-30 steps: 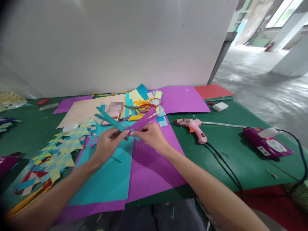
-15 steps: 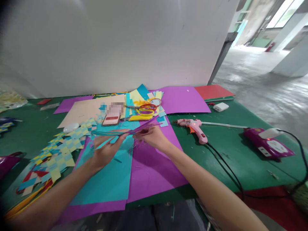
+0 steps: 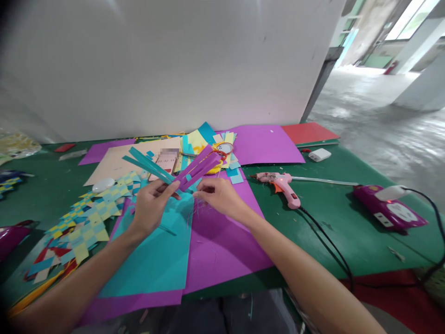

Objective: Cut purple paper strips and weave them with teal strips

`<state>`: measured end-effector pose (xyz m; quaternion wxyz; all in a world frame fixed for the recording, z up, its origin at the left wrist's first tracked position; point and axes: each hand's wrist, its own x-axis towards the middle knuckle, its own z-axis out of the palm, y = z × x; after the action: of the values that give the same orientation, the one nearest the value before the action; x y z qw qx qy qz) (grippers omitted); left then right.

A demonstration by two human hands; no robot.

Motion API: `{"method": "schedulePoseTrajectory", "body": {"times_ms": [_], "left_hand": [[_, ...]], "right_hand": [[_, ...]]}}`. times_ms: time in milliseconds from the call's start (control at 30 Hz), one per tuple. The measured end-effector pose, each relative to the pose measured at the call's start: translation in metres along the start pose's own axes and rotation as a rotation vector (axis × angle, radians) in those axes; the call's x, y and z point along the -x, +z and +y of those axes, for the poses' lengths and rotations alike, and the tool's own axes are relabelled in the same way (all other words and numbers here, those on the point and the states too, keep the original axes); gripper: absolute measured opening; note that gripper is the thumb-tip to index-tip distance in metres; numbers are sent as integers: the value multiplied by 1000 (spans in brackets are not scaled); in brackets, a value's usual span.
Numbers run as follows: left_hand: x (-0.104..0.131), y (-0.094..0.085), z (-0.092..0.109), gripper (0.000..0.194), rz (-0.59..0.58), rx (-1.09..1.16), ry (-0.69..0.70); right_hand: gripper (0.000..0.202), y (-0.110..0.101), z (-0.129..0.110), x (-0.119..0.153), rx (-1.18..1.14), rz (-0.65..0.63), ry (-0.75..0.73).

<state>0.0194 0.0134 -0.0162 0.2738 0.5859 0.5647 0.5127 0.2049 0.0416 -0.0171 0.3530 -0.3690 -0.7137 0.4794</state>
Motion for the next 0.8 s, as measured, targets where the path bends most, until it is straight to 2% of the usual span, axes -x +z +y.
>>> {"method": "schedulePoseTrajectory", "body": {"times_ms": [233,333,433,567,700,800], "left_hand": [[0,0,0,28,-15,-18,0],[1,1,1,32,-70,-61,20],[2,1,1,33,-151,-102,55],[2,0,2,35,-180,-134,85],[3,1,1,38,-201,-149,77],[4,2,-1,50,-194,-202,103]], "right_hand": [[22,0,0,0,23,8,23],[25,1,1,0,56,35,56],[25,2,4,0,-38,29,112],[26,2,8,-1,-196,-17,126],[26,4,6,0,-201,-21,166],[24,7,2,1,-182,-36,181]]}}
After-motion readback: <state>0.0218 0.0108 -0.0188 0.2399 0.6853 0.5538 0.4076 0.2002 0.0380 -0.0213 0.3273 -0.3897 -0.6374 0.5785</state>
